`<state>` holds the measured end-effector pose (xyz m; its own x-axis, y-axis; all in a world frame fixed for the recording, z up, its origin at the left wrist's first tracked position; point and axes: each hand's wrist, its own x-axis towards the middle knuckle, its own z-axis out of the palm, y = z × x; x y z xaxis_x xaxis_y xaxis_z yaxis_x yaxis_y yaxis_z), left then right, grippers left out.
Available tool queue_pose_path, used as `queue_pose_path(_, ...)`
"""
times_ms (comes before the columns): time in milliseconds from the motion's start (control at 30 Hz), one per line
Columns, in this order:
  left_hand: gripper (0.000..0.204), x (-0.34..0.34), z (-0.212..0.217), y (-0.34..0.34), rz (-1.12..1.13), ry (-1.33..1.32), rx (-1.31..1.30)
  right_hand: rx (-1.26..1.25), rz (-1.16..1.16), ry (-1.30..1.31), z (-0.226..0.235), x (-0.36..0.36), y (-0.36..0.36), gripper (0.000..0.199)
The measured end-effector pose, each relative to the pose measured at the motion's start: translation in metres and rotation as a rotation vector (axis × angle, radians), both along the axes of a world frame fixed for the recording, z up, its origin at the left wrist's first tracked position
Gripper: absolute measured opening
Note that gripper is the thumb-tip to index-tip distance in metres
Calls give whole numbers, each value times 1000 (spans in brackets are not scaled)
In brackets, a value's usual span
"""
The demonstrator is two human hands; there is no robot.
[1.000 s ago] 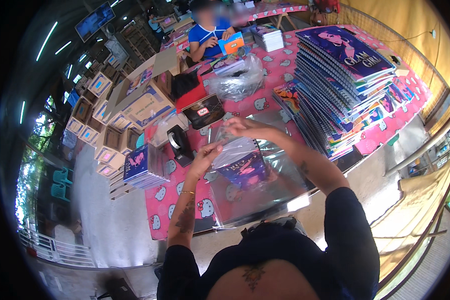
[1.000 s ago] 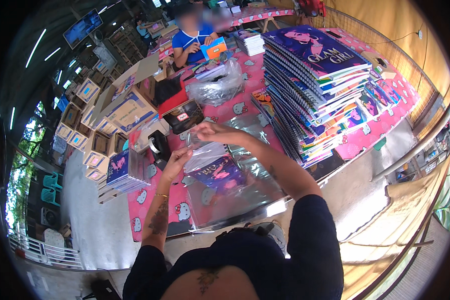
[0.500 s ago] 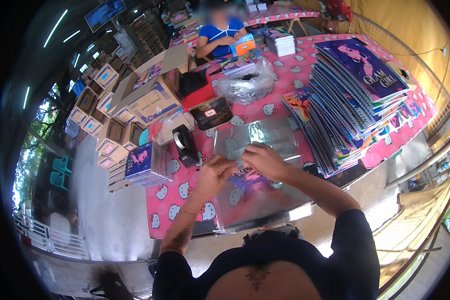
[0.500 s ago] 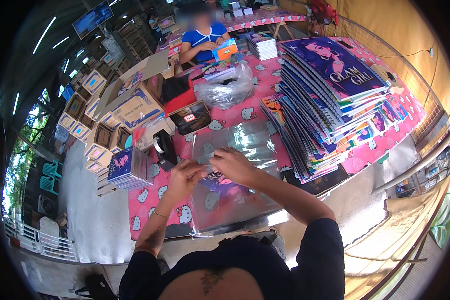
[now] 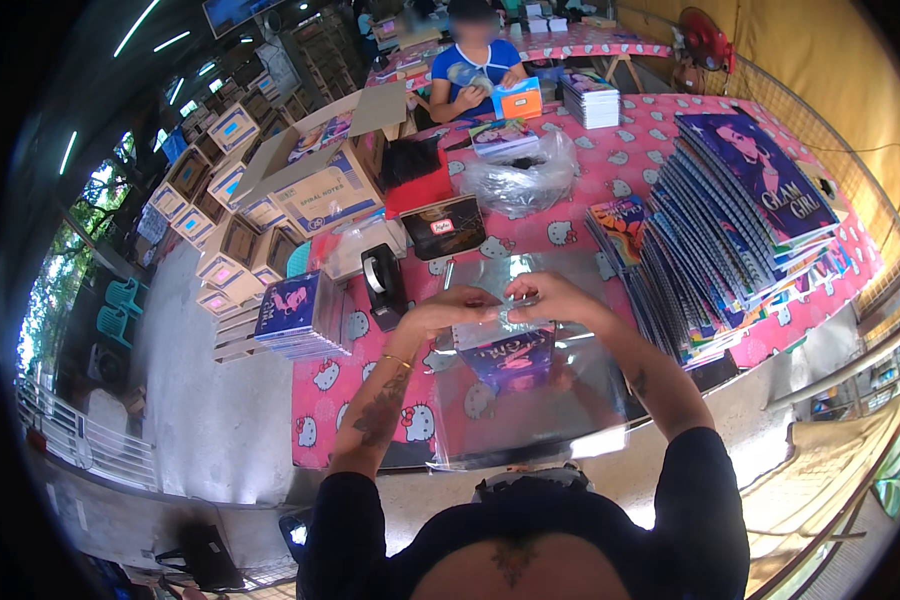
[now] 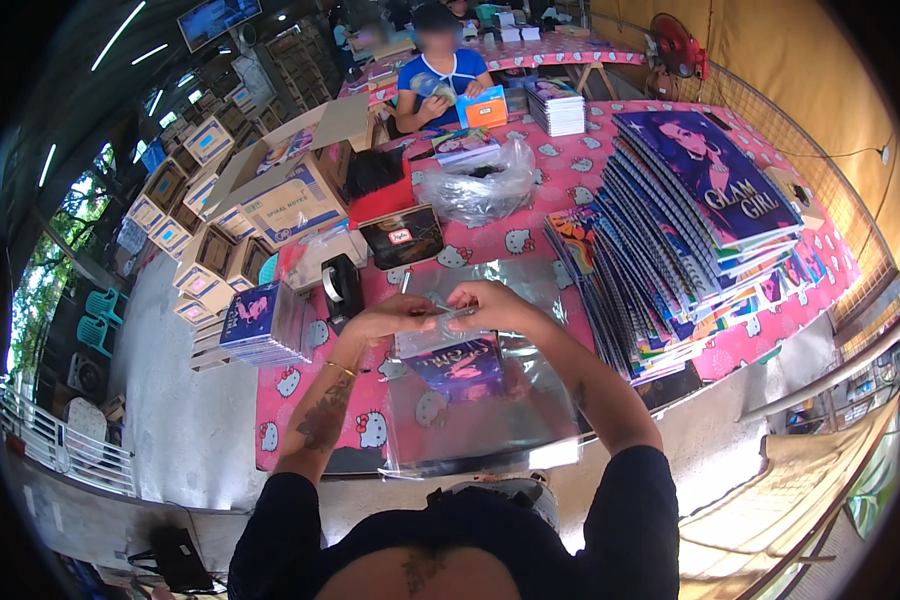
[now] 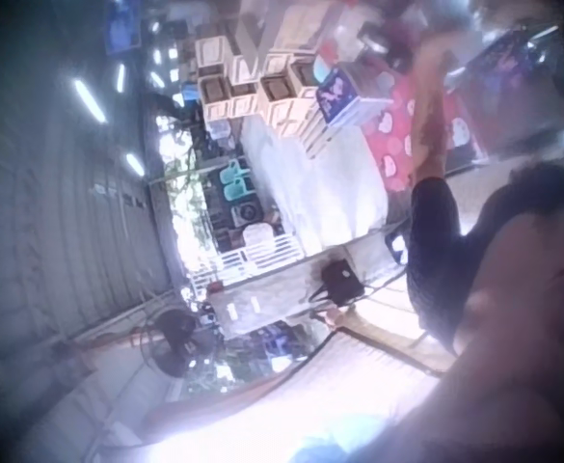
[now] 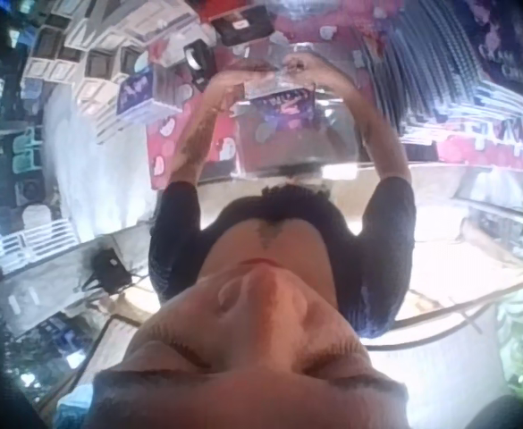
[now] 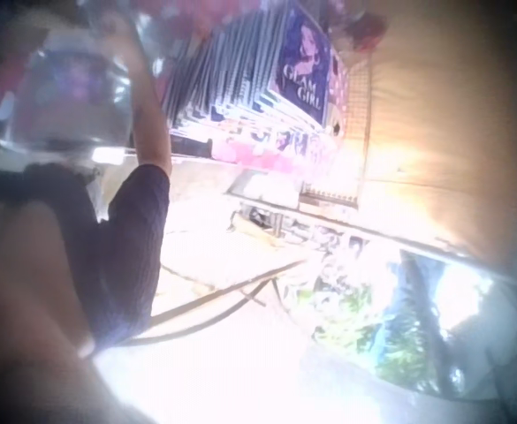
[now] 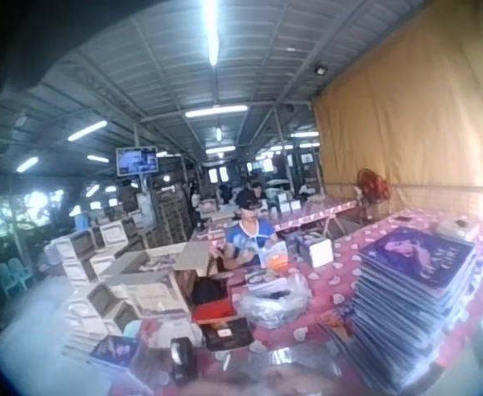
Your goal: The person stacks notebooks, inserts them into plastic sleeves, and seals the sleeves using adhesive tape from a dispenser.
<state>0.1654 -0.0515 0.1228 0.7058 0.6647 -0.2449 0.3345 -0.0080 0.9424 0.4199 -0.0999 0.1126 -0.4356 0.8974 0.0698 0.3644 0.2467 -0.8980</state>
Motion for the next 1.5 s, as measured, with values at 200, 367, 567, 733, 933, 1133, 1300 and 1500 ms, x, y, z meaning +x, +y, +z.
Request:
queue_pose_path(200,18,-24,-35,18,812,-95,155,-38,-59,113,-5,-5,-7,36)
queue_pose_path(367,29,-157,-111,52,1155,165,300,26,-134,67,-7,-13,-10,30)
queue_pose_path(567,24,-159,-152,48,1211,-782,188,6,-130,69,-3,-13,-12,30)
queue_pose_path(733,22,-181,-181,19,1235,-63,203,24,-119,49,-3,-15,-12,31)
queue_pose_path(933,25,-90,3,8,362,369,902,64,-188,37,-9,-10,-16,32)
queue_pose_path(1133,40,24,66,49,-651,451,501,16,-128,104,-10,-15,-13,31)
queue_pose_path(1300,55,28,-25,59,-491,191,96,172,-217,-60,-2,-16,-17,45)
queue_pose_path(1500,76,-70,-88,-38,144,-567,-257,0,-177,427,-45,11,-60,81)
